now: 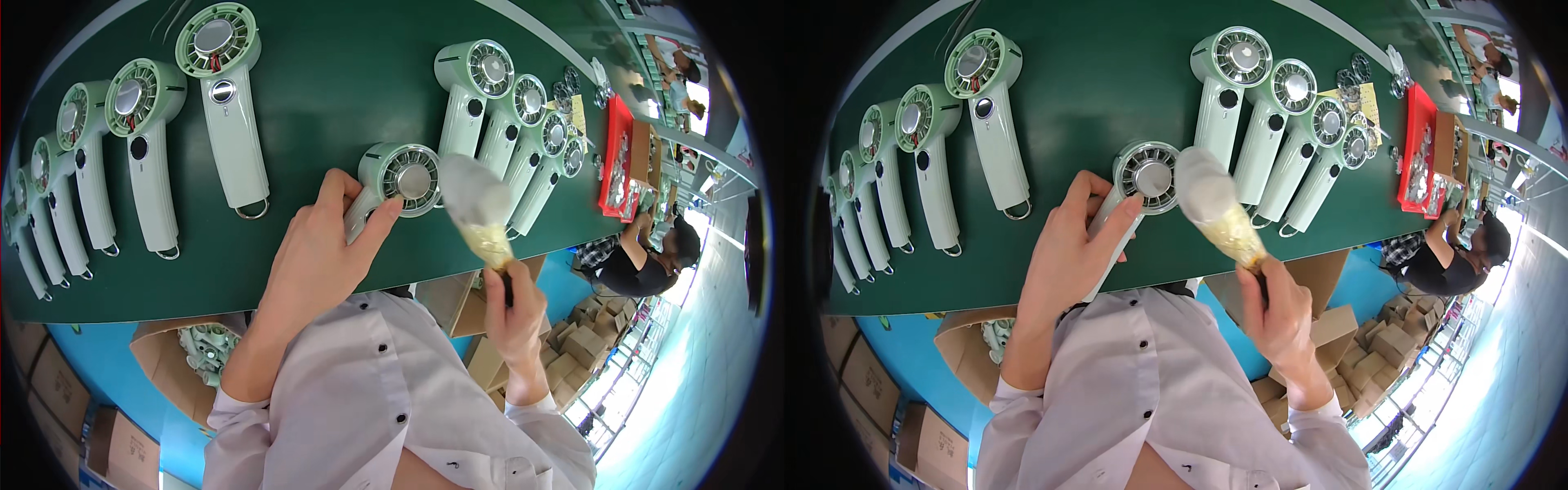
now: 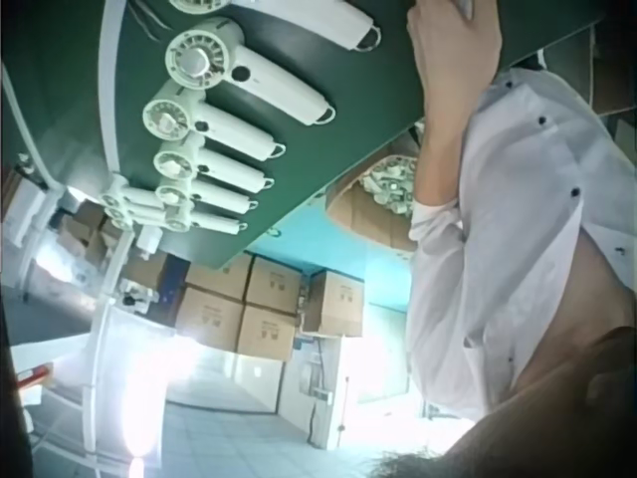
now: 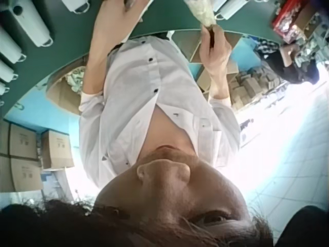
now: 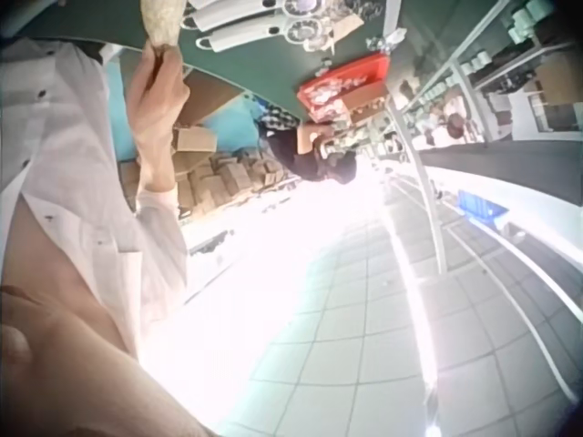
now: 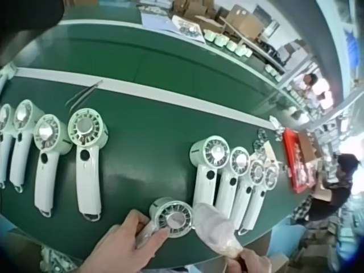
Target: The person assembles handheld fans by fitting circular grilles onto the fan heads by hand and tapping them into place with a mallet.
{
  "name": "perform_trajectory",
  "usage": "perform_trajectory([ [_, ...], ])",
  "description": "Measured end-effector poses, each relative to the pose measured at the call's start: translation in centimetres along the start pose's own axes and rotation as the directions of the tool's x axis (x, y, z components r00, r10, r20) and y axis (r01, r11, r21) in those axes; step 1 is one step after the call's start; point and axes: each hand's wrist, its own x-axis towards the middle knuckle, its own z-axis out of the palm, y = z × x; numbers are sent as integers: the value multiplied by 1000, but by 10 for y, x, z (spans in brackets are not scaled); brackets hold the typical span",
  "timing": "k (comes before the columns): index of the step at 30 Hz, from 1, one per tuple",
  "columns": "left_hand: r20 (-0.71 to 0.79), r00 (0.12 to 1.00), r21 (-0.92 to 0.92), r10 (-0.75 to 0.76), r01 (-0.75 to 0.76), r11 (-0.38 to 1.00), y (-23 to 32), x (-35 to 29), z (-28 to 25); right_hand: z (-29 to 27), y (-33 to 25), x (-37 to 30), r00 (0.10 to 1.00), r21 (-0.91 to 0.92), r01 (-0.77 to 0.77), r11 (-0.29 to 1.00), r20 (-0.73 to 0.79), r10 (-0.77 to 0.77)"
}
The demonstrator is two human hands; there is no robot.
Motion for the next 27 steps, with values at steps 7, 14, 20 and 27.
perform_trajectory([
  [7, 8, 1000, 20, 1, -1, 1000, 1, -1, -2, -5, -12, 9, 993, -2, 82, 997, -87, -81],
  [14, -4, 1000, -2, 23, -23, 1000, 2, 0, -2, -5, -13, 20, 1000, 20, 14, 1000, 17, -14],
  [20, 12, 1000, 5, 10, -10, 1000, 4, -1, -4, -3, -13, 28, 994, 25, 105, 994, -28, -104],
  [27, 11, 999, -4, 37, -37, 999, 3, 0, -4, -9, -12, 25, 1000, 51, 19, 999, -24, -18],
])
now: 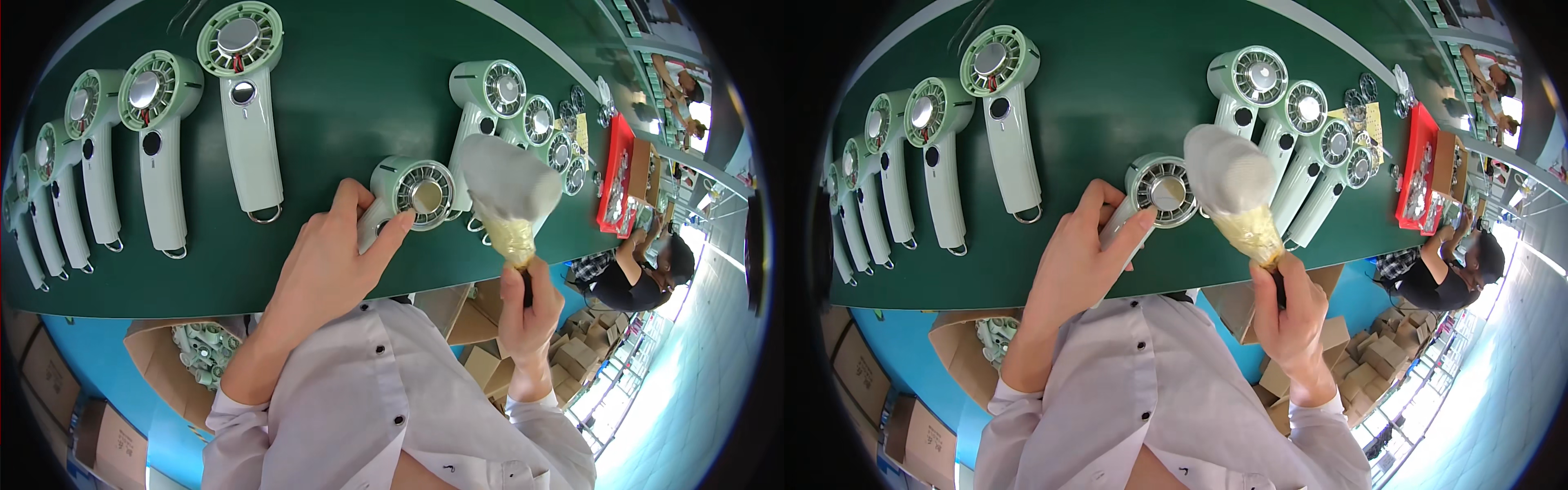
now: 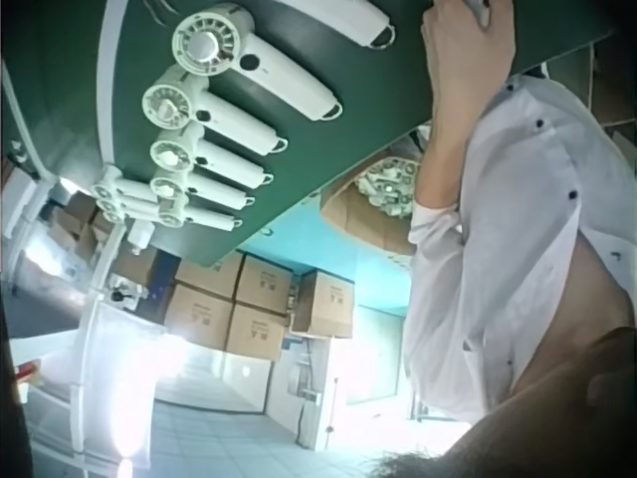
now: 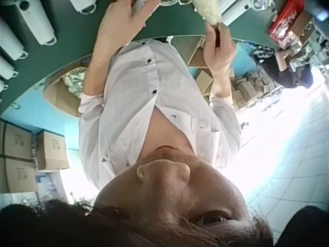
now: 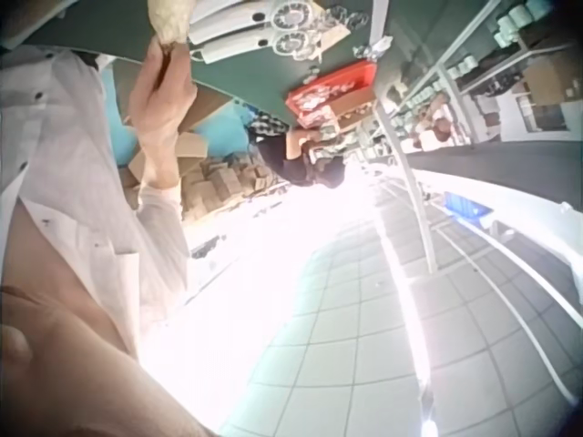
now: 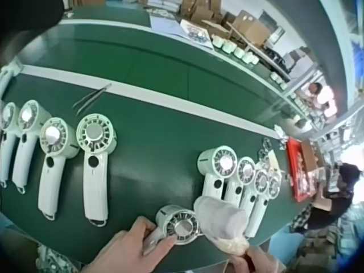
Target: The person assembles handheld fans by fitting circular grilles onto the fan heads by hand and tapping them into place with a mallet.
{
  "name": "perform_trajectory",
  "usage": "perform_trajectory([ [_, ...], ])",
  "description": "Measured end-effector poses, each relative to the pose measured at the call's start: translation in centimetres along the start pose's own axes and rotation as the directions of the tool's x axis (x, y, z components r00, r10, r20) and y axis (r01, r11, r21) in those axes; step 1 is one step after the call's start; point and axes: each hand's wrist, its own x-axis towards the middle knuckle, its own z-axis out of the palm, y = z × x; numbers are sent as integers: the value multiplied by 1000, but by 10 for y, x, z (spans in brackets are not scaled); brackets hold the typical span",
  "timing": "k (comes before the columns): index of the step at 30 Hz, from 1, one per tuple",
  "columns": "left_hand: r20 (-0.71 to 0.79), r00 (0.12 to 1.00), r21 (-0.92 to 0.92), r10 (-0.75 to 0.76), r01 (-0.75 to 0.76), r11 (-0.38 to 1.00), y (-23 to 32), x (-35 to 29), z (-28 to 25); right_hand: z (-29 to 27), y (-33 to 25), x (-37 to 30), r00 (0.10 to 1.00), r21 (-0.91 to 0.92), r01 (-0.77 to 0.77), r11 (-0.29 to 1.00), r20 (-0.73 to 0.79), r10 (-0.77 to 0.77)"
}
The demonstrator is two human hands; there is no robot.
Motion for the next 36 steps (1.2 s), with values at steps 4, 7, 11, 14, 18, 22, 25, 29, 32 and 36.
perform_trajectory([
  [4, 0, 1000, 7, -27, 27, 1000, 1, -1, 1, -2, 6, -9, 999, -47, -44, 998, 7, 45],
  [7, -3, 1000, 10, -2, 2, 1000, -1, -1, 2, 1, 6, -19, 999, -64, -46, 997, 13, 47],
  [11, 0, 1000, 8, -12, 12, 1000, 0, -1, 2, 0, 5, -21, 998, -114, 4, 993, 56, 3],
  [14, 2, 999, -3, -45, 45, 999, 1, 1, 1, -2, 2, -23, 1000, -96, 7, 995, -5, -8],
  [18, -5, 1000, -1, -17, 17, 1000, -1, 0, 2, 3, 6, -22, 1000, -94, -2, 996, 26, 4],
  [22, -13, 1000, -4, -11, 11, 1000, -4, 0, 2, 4, 11, -25, 999, -68, -25, 997, -24, 23],
  [25, 49, 993, -80, -112, 116, 990, 6, -1, -2, 7, 24, -34, 960, 66, -126, 990, -242, 138],
  [29, 134, 991, -375, -11, 61, 925, -11, -4, -5, 12, 38, -33, 860, 306, -224, 925, -384, 335],
  [32, 163, 977, -519, 141, -37, 854, -9, -6, -6, 9, 49, -27, 731, 533, -266, 804, -432, 528],
  [36, 187, 963, -494, 195, -79, 866, -12, -3, -2, 1, 86, -30, 613, 567, -285, 773, -512, 601],
])
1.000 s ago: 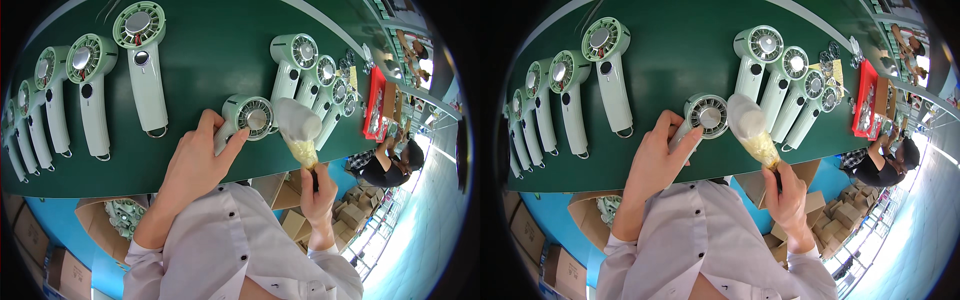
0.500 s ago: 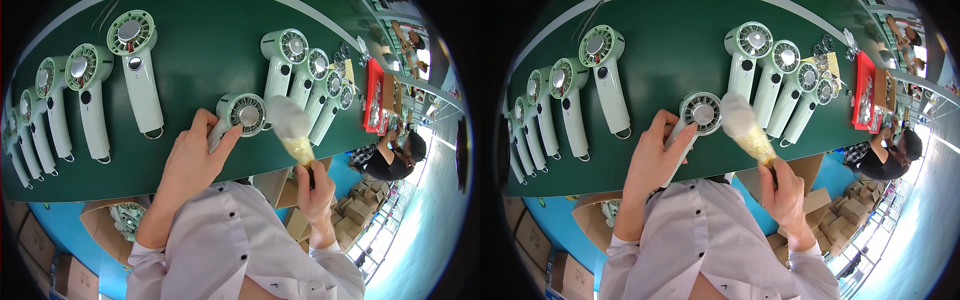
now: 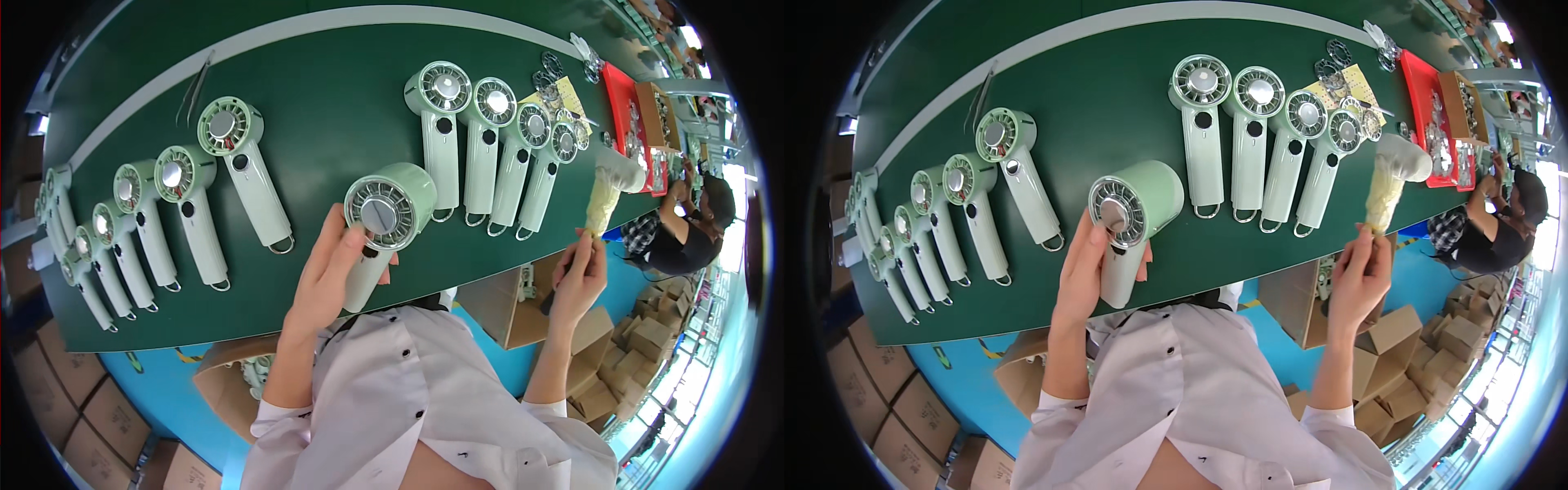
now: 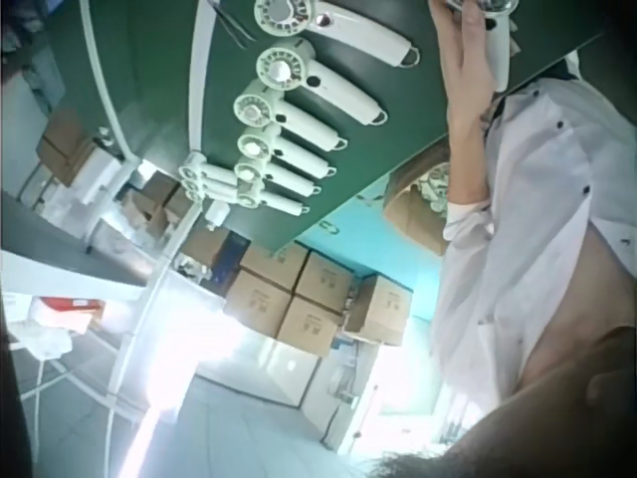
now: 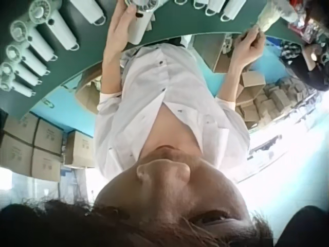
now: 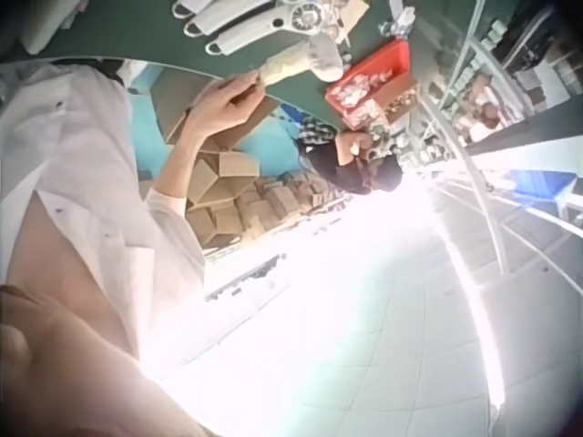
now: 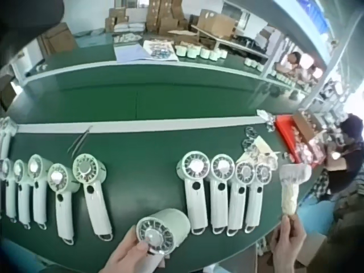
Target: The person assembles handheld fans by fitting circular grilles onto the fan heads by hand and tapping them into place with a mallet.
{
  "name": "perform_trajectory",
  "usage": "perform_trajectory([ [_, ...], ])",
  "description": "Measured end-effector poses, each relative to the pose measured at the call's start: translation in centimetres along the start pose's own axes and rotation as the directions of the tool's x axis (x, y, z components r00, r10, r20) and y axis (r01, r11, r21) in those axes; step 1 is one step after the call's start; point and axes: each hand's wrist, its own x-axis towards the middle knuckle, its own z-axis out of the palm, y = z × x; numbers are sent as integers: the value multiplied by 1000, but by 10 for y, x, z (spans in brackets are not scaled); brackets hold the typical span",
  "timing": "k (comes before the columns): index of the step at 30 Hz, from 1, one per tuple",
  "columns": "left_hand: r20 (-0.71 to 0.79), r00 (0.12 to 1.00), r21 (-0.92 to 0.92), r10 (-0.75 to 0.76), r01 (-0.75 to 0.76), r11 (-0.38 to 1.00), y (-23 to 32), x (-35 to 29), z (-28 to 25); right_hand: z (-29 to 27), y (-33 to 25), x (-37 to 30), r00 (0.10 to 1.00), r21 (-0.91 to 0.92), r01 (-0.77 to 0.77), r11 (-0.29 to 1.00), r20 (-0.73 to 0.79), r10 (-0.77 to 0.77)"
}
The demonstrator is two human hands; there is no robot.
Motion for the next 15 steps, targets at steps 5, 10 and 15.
perform_trajectory([
  [5, 7, 999, -16, 46, -46, 999, 1, 1, 9, -21, 61, 37, 992, -5, -40, 999, -123, 39],
  [10, -74, 993, 45, 95, -92, 995, 2, 4, 15, -52, 142, 75, 995, -155, -33, 987, -98, 18],
  [15, -218, 954, 206, 206, -161, 965, 3, 3, 25, -58, 162, 88, 990, -346, 25, 938, -124, -72],
])
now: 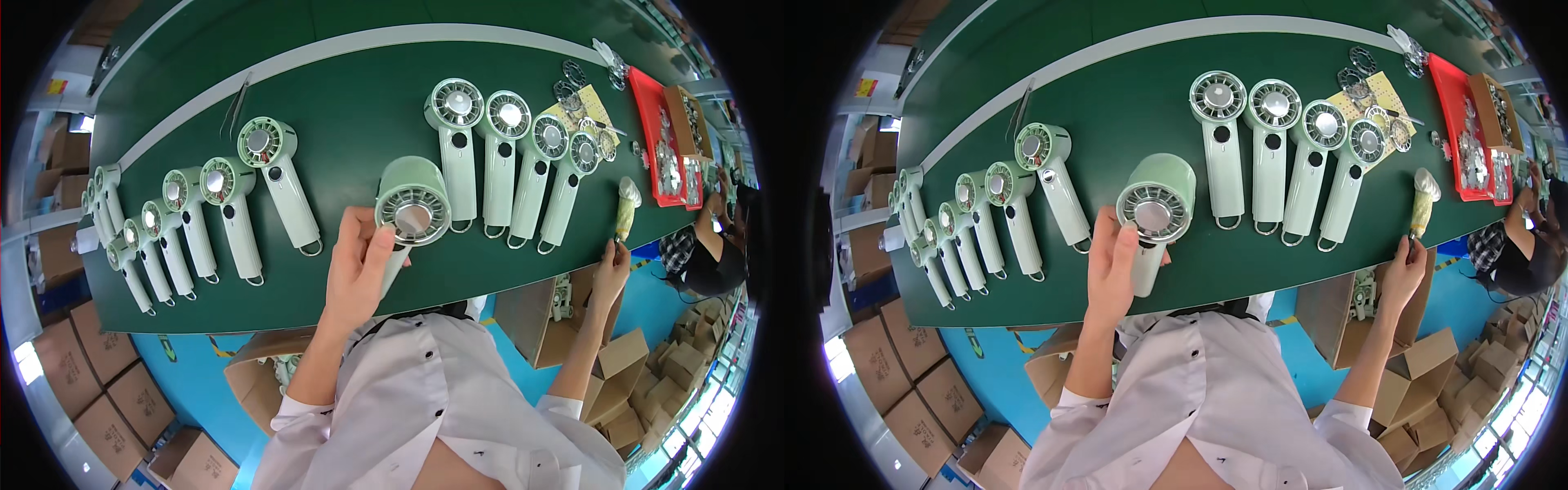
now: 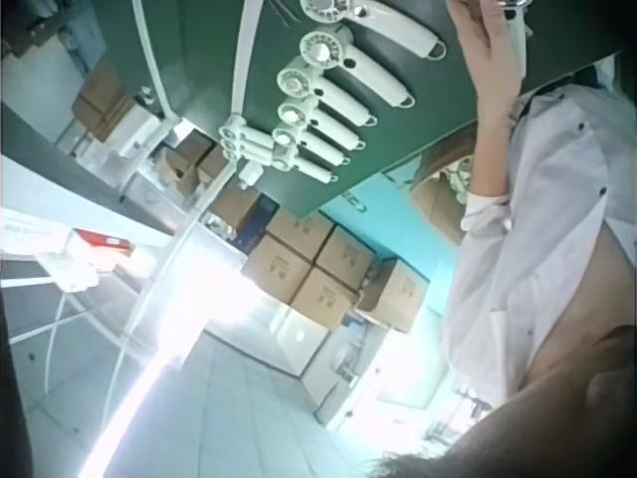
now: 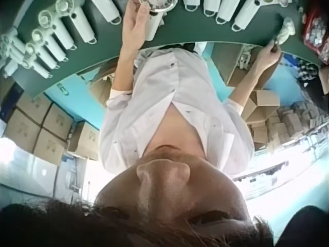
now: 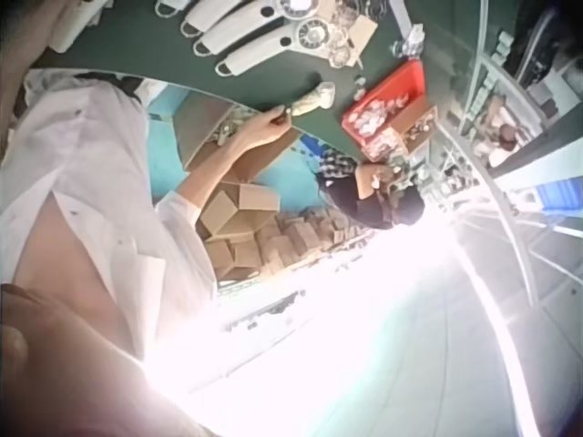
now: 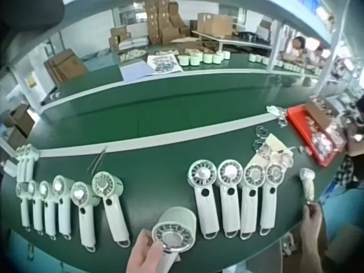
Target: The person assembles handheld fans by fitting circular grilles onto the fan heads by hand and tapping them into place with a mallet.
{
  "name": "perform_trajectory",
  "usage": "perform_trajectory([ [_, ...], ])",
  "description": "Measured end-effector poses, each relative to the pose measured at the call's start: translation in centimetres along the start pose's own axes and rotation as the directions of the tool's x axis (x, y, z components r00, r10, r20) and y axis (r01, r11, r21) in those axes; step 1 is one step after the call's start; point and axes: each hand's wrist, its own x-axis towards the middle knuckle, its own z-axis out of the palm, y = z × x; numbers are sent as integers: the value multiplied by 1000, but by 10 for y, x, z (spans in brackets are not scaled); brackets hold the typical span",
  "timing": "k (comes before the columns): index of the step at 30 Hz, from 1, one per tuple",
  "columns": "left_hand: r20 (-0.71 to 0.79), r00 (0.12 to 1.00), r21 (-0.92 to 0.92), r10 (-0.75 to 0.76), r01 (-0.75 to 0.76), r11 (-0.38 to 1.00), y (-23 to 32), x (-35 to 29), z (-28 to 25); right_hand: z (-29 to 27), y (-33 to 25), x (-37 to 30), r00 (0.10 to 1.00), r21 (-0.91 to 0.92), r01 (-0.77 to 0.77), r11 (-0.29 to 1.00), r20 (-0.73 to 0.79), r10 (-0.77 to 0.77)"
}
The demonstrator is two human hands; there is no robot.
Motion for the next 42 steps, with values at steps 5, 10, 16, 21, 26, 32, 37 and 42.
perform_trajectory([
  [5, -65, 959, 511, 276, -206, 835, 6, -3, 6, 0, -8, -2, 1000, -40, 12, 999, -2, -12],
  [10, -29, 889, 696, 458, -311, 648, 6, -4, 6, 0, -24, -5, 999, -79, -42, 996, 24, 44],
  [16, -191, 973, 431, 128, -34, 902, 13, 11, 11, -6, -52, -9, 989, -262, 142, 955, 75, -127],
  [21, -199, 974, 432, -106, 185, 883, 6, 41, 11, 8, -76, -6, 966, -312, 257, 915, 99, -237],
  [26, -240, 968, 478, -75, 185, 859, 7, 67, 28, 11, -76, -7, 972, -321, 233, 918, 52, -229],
  [32, -259, 944, 796, 206, 87, 599, 1, 88, 36, -7, -108, -11, 962, -561, 256, 787, 71, -263],
  [37, -156, 948, 855, 277, -11, 518, -2, 92, 33, 11, -142, 54, 924, -29, 354, 935, 164, -345],
  [42, -142, 873, 880, 466, -104, 464, 16, 67, 12, 59, -127, 118, 736, -240, 677, 696, 199, -647],
])
